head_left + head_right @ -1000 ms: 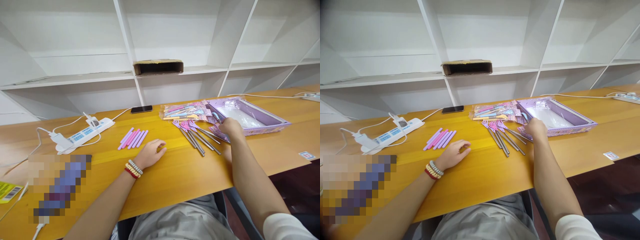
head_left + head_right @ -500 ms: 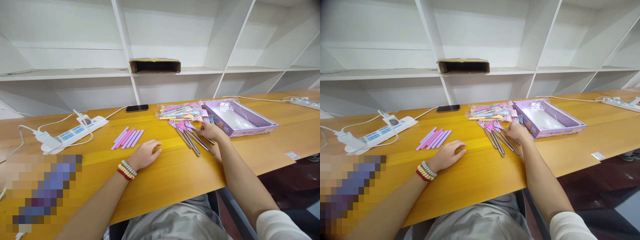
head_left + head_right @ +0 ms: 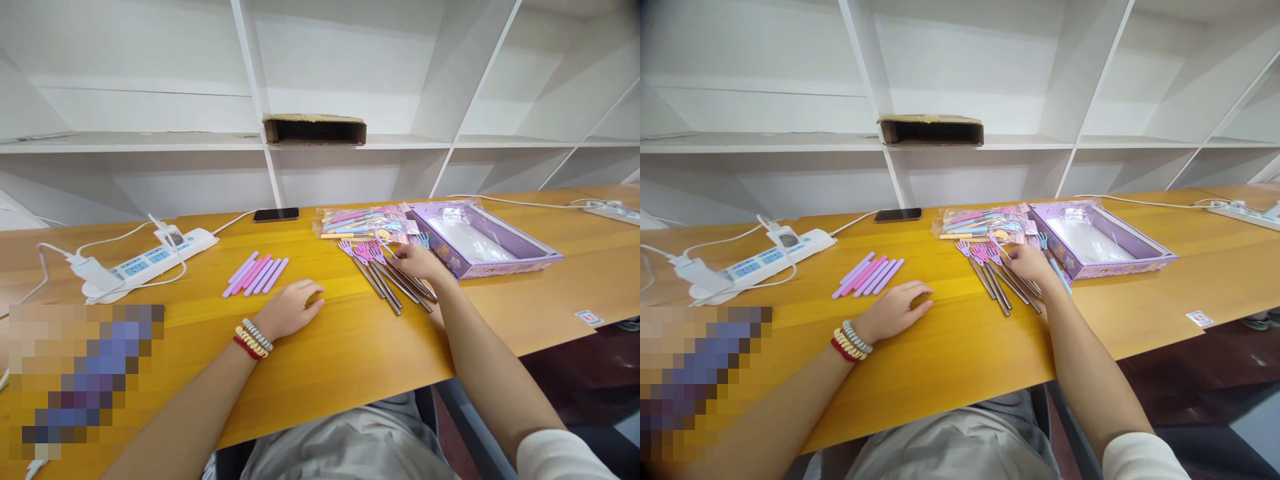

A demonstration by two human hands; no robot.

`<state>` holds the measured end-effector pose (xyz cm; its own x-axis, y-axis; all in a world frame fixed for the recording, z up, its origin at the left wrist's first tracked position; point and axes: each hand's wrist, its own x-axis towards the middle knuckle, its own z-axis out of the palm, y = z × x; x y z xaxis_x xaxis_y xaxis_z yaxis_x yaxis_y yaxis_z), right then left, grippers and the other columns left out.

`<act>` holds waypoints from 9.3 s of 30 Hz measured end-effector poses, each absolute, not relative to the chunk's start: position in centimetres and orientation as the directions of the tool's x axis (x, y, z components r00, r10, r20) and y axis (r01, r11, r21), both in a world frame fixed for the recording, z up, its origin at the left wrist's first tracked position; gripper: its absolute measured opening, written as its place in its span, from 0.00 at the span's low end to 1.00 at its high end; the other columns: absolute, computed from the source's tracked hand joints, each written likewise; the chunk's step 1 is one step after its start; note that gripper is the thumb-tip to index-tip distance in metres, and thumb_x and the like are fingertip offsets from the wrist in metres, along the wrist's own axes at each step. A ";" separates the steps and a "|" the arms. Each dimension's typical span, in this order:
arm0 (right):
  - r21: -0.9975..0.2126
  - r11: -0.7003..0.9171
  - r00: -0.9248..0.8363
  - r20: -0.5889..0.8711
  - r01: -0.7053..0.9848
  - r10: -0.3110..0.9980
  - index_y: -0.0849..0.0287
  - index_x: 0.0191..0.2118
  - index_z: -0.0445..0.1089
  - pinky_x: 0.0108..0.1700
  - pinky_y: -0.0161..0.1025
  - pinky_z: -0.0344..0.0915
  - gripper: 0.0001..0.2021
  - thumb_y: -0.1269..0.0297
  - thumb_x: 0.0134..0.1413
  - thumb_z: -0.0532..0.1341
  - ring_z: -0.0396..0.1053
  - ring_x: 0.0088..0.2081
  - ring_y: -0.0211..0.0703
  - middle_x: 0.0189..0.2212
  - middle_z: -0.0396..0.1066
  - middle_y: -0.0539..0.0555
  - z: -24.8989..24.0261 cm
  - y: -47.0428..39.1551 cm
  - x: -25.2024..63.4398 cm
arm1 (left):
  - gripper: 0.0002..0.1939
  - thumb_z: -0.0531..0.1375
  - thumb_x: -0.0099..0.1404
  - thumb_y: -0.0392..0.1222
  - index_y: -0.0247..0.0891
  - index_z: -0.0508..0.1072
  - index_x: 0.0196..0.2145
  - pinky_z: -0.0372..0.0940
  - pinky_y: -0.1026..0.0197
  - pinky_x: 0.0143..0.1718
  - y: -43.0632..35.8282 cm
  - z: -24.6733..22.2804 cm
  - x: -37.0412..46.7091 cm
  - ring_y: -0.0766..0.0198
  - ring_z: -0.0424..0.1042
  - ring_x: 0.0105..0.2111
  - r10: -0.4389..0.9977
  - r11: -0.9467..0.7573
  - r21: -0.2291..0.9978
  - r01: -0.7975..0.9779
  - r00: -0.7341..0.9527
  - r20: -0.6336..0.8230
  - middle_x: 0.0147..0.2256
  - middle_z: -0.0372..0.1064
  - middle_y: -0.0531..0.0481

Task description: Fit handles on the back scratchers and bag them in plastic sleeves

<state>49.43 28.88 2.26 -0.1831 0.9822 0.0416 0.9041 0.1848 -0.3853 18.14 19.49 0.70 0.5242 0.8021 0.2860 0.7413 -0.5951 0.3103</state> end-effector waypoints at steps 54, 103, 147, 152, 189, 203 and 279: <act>-0.976 -0.037 -0.444 0.064 -0.217 0.894 0.58 0.38 0.70 0.22 0.32 0.60 0.13 0.61 0.43 0.65 0.69 0.24 0.35 0.30 0.74 0.53 1.2 25.7 42.8 | 0.11 0.54 0.59 0.47 0.39 0.72 0.33 0.61 0.50 0.49 22.5 0.2 12.7 0.51 0.63 0.51 0.865 -0.116 0.191 0.975 0.004 0.502 0.41 0.71 0.44; -0.909 -0.203 -0.453 -0.017 -0.365 0.892 0.61 0.35 0.68 0.20 0.33 0.60 0.14 0.55 0.55 0.53 0.68 0.22 0.39 0.26 0.73 0.57 1.6 26.7 43.6 | 0.11 0.46 0.67 0.43 0.37 0.63 0.40 0.60 0.57 0.39 21.3 -0.1 15.5 0.61 0.65 0.36 0.889 -0.415 0.409 0.813 0.266 0.373 0.36 0.66 0.48; -0.939 -0.209 -0.640 0.016 -0.274 0.768 0.62 0.40 0.68 0.23 0.36 0.62 0.17 0.59 0.50 0.50 0.70 0.26 0.43 0.27 0.73 0.58 1.3 26.2 43.2 | 0.21 0.47 0.66 0.50 0.40 0.65 0.52 0.61 0.58 0.46 20.1 0.7 16.6 0.60 0.68 0.43 0.853 -0.510 0.346 0.787 0.413 0.318 0.43 0.70 0.46; -0.961 -0.199 -0.678 -0.018 -0.190 0.735 0.62 0.40 0.67 0.24 0.38 0.63 0.16 0.58 0.49 0.51 0.72 0.29 0.46 0.34 0.74 0.61 1.3 25.8 42.9 | 0.21 0.46 0.67 0.49 0.42 0.64 0.53 0.62 0.59 0.45 20.2 0.7 16.4 0.61 0.69 0.42 0.839 -0.533 0.336 0.777 0.436 0.325 0.44 0.70 0.46; -0.900 0.309 -0.451 0.148 0.308 0.880 0.61 0.23 0.72 0.25 0.34 0.58 0.12 0.56 0.39 0.67 0.63 0.22 0.37 0.19 0.69 0.51 1.8 26.8 45.6 | 0.15 0.47 0.66 0.46 0.40 0.70 0.40 0.61 0.59 0.32 19.5 1.9 15.3 0.59 0.71 0.34 0.832 -0.480 0.033 0.877 0.443 0.335 0.34 0.72 0.47; -0.782 0.465 -0.583 0.164 0.416 0.796 0.62 0.29 0.76 0.30 0.34 0.61 0.16 0.52 0.44 0.63 0.67 0.27 0.39 0.25 0.73 0.53 1.0 26.4 44.1 | 0.14 0.48 0.66 0.45 0.39 0.70 0.41 0.61 0.60 0.33 19.0 2.0 16.3 0.60 0.71 0.35 0.842 -0.483 0.015 0.876 0.459 0.284 0.35 0.72 0.48; -0.941 0.315 -0.548 0.202 0.121 0.812 0.61 0.34 0.69 0.24 0.31 0.51 0.09 0.63 0.44 0.61 0.53 0.20 0.31 0.20 0.60 0.46 0.9 23.0 39.4 | 0.13 0.45 0.67 0.42 0.37 0.67 0.39 0.58 0.60 0.31 17.5 2.4 20.3 0.62 0.67 0.31 0.785 -0.543 -0.015 0.840 0.514 0.345 0.31 0.66 0.47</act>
